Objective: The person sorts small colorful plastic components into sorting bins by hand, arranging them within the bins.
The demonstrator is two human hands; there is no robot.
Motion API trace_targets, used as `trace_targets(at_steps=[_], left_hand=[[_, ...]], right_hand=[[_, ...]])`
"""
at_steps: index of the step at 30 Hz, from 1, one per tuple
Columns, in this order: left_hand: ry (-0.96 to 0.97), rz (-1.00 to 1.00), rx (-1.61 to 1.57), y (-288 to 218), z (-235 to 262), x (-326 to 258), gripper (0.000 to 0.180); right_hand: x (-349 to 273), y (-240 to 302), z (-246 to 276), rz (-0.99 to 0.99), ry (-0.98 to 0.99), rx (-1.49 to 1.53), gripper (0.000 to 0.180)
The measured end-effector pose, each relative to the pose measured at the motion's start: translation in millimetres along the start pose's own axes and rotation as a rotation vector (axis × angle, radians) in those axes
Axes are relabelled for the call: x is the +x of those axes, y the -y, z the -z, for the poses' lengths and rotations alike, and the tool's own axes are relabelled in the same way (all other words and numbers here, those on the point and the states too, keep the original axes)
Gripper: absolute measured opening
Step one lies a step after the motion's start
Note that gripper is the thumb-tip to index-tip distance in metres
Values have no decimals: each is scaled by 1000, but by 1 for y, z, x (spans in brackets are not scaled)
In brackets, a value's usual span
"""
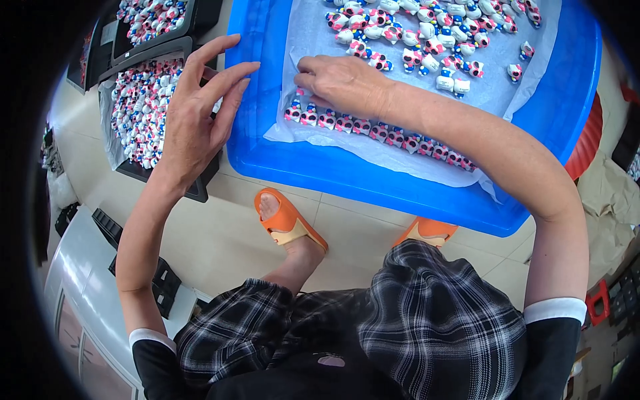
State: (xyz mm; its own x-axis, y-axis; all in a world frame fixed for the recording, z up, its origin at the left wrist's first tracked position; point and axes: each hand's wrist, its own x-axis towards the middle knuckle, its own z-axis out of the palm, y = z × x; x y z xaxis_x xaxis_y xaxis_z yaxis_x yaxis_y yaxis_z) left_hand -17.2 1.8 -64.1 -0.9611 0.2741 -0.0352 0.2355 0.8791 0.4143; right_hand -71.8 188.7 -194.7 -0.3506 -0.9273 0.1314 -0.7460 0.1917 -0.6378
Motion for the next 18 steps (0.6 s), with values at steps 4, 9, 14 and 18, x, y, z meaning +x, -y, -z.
trace_targets(at_steps=[4, 9, 14, 18], left_hand=[[-28, -41, -26, 0, -2, 1, 20], [-44, -57, -25, -3, 0, 3, 20], [-44, -73, -29, -6, -5, 7, 19], [-73, -82, 3, 0, -12, -2, 19]], right_hand=[[10, 5, -15, -9, -26, 27, 17], [8, 1, -13, 33, -34, 35, 12], [1, -1, -10, 96, -52, 16, 12], [-20, -3, 31, -52, -83, -267, 13]])
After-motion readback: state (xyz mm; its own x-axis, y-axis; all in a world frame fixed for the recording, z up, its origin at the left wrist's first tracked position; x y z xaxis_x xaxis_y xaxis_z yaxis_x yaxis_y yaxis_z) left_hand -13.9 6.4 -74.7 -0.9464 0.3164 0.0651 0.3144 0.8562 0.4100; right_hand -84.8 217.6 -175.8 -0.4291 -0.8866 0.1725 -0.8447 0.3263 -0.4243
